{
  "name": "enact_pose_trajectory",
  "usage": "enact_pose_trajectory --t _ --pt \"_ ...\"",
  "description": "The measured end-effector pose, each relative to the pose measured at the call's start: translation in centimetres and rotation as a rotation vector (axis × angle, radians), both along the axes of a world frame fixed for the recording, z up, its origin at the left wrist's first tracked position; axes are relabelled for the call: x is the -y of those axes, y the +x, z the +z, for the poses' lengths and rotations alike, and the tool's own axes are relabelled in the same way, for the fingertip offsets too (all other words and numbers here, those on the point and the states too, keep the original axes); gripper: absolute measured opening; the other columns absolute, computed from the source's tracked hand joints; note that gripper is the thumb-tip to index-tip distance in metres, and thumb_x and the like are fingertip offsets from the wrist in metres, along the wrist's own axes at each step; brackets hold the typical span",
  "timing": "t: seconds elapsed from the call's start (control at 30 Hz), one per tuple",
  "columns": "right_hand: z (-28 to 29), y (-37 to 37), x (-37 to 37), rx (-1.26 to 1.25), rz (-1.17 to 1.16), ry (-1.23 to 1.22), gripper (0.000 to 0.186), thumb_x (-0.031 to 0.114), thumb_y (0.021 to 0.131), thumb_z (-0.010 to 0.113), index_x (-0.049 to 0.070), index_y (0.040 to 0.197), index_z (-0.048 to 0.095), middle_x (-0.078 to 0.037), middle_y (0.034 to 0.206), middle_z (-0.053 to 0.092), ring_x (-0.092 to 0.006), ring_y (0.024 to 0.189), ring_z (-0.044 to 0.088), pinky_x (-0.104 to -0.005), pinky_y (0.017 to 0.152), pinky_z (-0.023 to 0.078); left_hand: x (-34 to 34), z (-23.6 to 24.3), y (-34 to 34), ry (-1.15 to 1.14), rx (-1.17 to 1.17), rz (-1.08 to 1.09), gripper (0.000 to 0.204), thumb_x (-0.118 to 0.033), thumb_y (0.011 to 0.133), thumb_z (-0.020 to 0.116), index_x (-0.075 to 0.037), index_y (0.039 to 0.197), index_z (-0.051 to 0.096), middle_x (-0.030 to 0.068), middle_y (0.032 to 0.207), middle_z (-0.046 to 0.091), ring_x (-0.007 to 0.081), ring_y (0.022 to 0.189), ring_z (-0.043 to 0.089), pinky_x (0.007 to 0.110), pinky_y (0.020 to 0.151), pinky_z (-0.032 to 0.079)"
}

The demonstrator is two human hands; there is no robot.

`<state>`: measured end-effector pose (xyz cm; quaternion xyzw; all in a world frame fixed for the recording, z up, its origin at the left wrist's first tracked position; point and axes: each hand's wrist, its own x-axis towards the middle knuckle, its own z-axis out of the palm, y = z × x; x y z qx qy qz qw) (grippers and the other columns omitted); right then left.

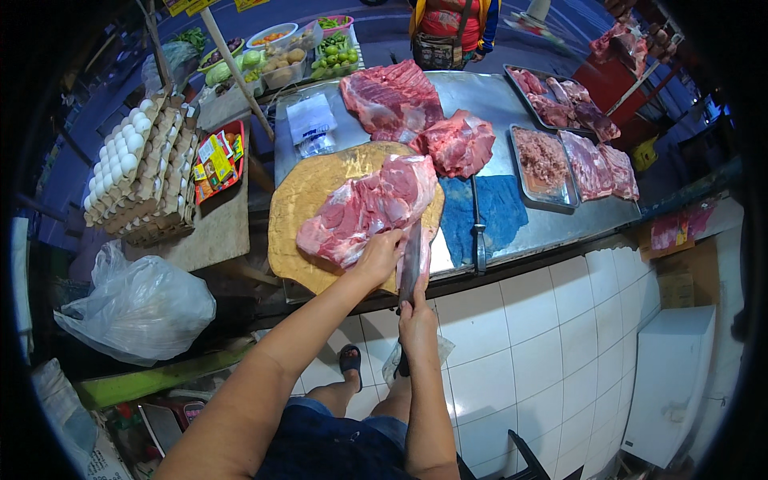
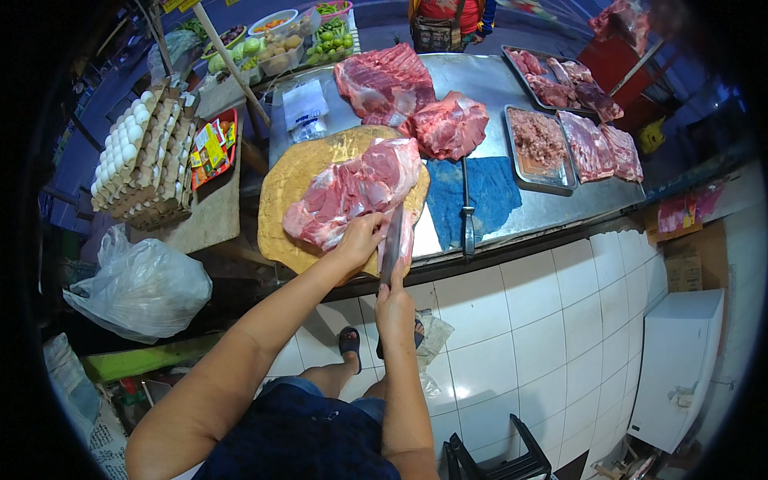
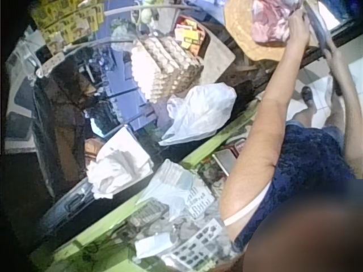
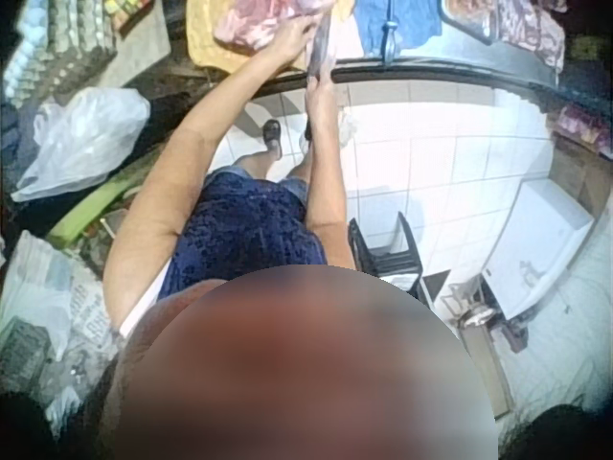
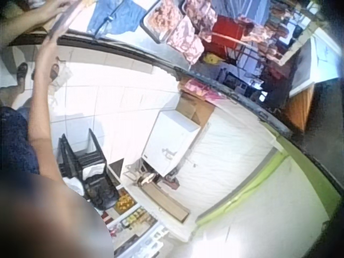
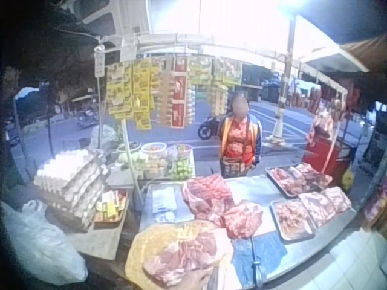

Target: The person prepares a plastic bag, then cuts a large piece of raw meat into smaller portions on a wooden cutting board using a knife. The person places the cut pieces into a plastic bag and weighs them on a digital scale.

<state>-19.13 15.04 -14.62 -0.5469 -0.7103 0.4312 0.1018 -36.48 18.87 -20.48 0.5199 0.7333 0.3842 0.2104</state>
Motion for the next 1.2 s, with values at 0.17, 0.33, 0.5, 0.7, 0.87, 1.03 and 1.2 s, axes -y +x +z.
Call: enact_pose_trajectory --t 0.17,0.33,0.5,0.7,0.87,1.03,1.2 --pt "-0.6 0.7 0.3 -0.024 -0.011 0.006 0.07 0.007 0.092 0.057 0.017 0.156 0.03 -0.027 0.088 0.069 -0.0375 0.07 0.068 -0.0452 0.065 0.052 -0.5 0.6 0.8 -0.06 -0.043 0.087 0.027 -0.003 0.083 0.068 0.0 0.108 0.06 0.0242 0.097 0.069 0.0412 0.094 0.067 0.046 0.08 0.053" --pt "1.6 6.5 2.0 -0.236 0.057 -0.099 0.068 0.006 0.094 0.056 0.017 0.156 0.031 -0.018 0.085 0.067 -0.0225 0.061 0.064 -0.0383 0.055 0.052 -1.2 1.6 2.7 -0.279 -0.128 0.181 0.03 -0.007 0.085 0.063 0.001 0.113 0.054 0.0288 0.094 0.067 0.0459 0.094 0.065 0.053 0.081 0.052" --pt "3.7 12.9 1.2 -0.305 -0.227 -0.403 0.069 0.002 0.094 0.055 0.017 0.157 0.03 -0.008 0.079 0.062 -0.0117 0.058 0.057 -0.0288 0.047 0.048 -2.4 1.1 4.8 -0.084 -0.265 0.277 0.023 -0.011 0.081 0.071 0.002 0.097 0.061 0.0246 0.094 0.069 0.0435 0.085 0.065 0.05 0.078 0.052" --pt "2.4 18.2 -4.7 -0.312 -0.4 -0.495 0.071 -0.001 0.096 0.053 0.018 0.159 0.023 -0.007 0.076 0.058 -0.0107 0.053 0.052 -0.0284 0.04 0.047 -7.5 0.9 3.9 -0.154 0.767 0.217 0.01 -0.008 0.087 0.071 0.0 0.09 0.066 0.0066 0.076 0.066 0.0178 0.072 0.064 0.033 0.065 0.052" --pt "1.3 20.8 -10.0 -0.288 -0.379 -0.537 0.073 -0.003 0.096 0.052 0.017 0.159 0.021 -0.007 0.077 0.058 -0.0108 0.054 0.052 -0.0288 0.039 0.048 -20.1 2.8 1.5 0.018 1.166 0.099 0.009 -0.009 0.09 0.069 -0.004 0.097 0.068 0.0057 0.089 0.069 0.0159 0.076 0.066 0.032 0.067 0.055" --pt "0.6 22.0 -14.7 -0.245 -0.322 -0.598 0.071 -0.002 0.097 0.053 0.017 0.158 0.023 -0.007 0.08 0.059 -0.0102 0.055 0.052 -0.0282 0.04 0.048 -32.7 1.7 -3.6 0.166 1.352 0.157 0.016 -0.008 0.096 0.059 -0.004 0.11 0.067 0.0072 0.091 0.07 0.021 0.074 0.069 0.036 0.065 0.059" --pt "0.5 21.7 -18.4 -0.205 -0.242 -0.556 0.07 -0.001 0.096 0.053 0.018 0.158 0.026 -0.006 0.081 0.06 -0.01 0.056 0.052 -0.028 0.041 0.048 -34.2 0.3 -6.9 -0.032 0.204 0.437 0.03 -0.012 0.086 0.071 -0.003 0.115 0.068 0.0181 0.108 0.071 0.0322 0.095 0.07 0.04 0.083 0.056"
